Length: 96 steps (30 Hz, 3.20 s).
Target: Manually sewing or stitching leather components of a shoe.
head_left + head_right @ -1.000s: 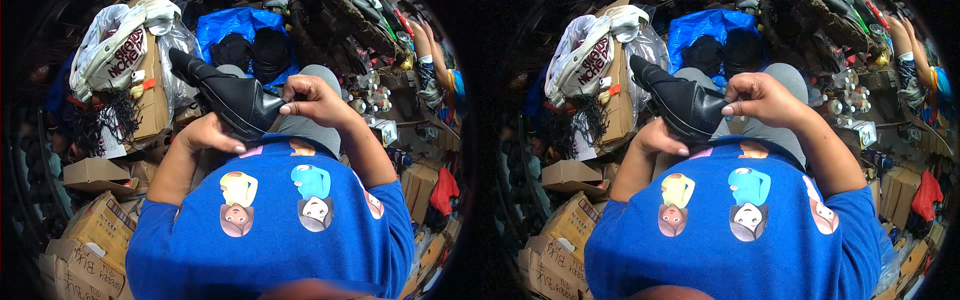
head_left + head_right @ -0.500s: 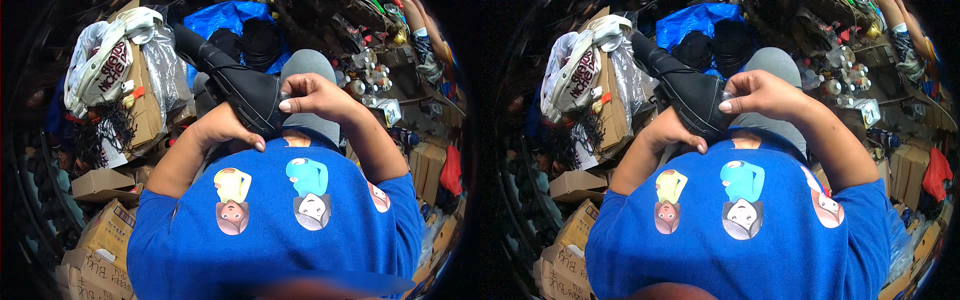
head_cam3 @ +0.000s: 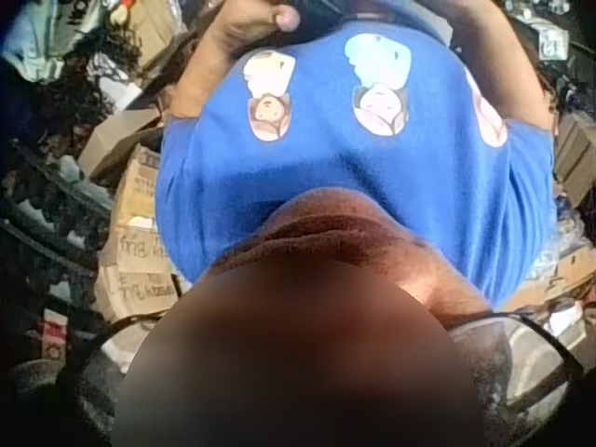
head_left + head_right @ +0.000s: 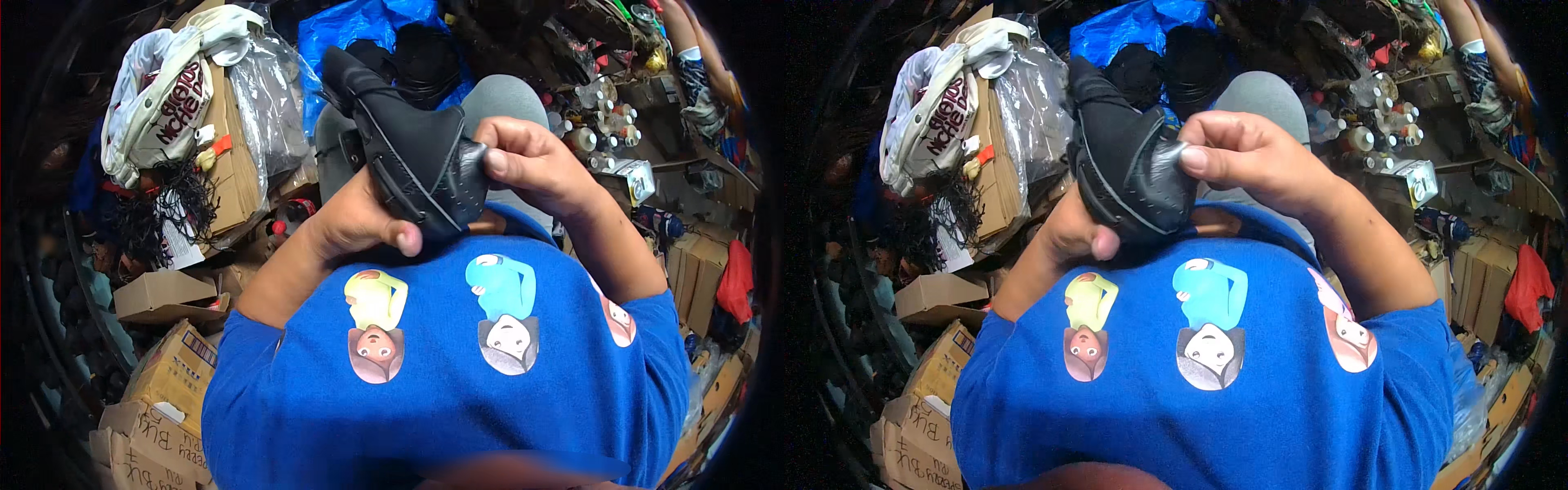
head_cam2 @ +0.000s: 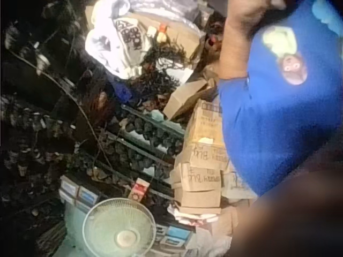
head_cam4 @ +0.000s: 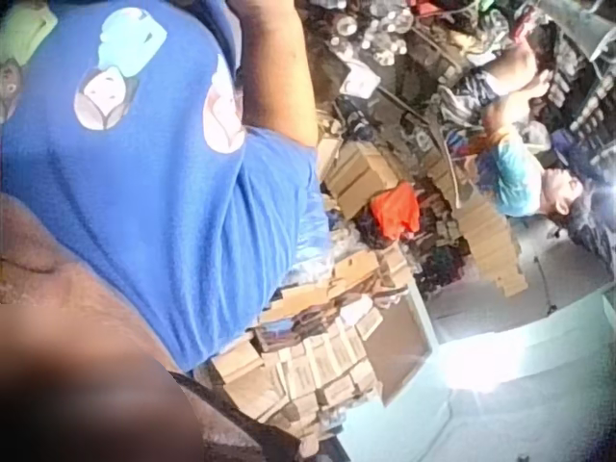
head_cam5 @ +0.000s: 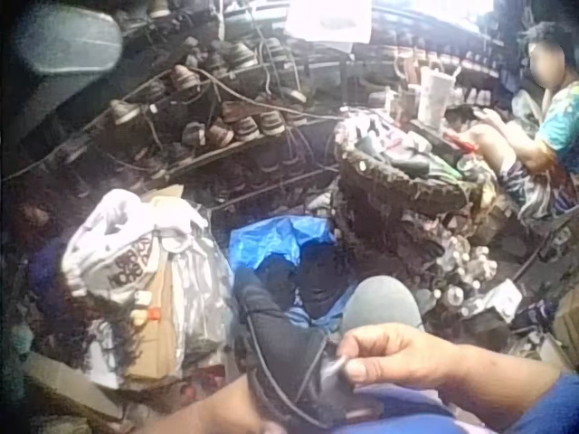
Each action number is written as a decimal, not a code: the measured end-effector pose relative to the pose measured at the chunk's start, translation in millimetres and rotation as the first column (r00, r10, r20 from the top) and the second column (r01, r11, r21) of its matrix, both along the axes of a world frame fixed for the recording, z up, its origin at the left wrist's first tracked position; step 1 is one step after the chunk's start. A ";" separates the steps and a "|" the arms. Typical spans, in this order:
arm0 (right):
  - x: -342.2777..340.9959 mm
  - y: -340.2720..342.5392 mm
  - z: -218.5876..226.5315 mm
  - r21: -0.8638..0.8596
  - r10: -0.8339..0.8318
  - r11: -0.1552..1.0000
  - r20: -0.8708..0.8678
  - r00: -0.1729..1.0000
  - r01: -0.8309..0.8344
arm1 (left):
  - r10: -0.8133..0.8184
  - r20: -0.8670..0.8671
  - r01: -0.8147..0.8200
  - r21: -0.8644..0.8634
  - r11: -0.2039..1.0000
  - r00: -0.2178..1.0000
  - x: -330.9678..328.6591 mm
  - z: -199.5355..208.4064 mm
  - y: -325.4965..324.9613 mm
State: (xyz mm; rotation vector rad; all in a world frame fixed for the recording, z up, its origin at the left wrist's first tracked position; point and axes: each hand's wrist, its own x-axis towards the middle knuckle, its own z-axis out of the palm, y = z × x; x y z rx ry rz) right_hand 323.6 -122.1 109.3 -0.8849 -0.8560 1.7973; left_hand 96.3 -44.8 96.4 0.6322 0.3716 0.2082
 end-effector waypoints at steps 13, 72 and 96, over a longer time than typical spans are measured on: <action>3.1 -13.8 -11.2 -0.259 0.323 0.925 0.158 0.933 -0.277 | -0.282 -0.278 0.396 0.657 0.641 0.918 7.9 -0.4 11.4; 29.5 43.3 -42.3 0.094 -0.088 0.994 0.311 0.946 0.062 | 0.315 -0.211 -0.355 -0.196 0.914 0.925 84.6 -29.3 49.7; 21.3 11.9 -47.5 -0.056 0.122 0.991 0.720 0.683 -0.118 | 0.226 -0.110 -0.233 -0.055 0.971 0.968 7.7 -65.8 28.9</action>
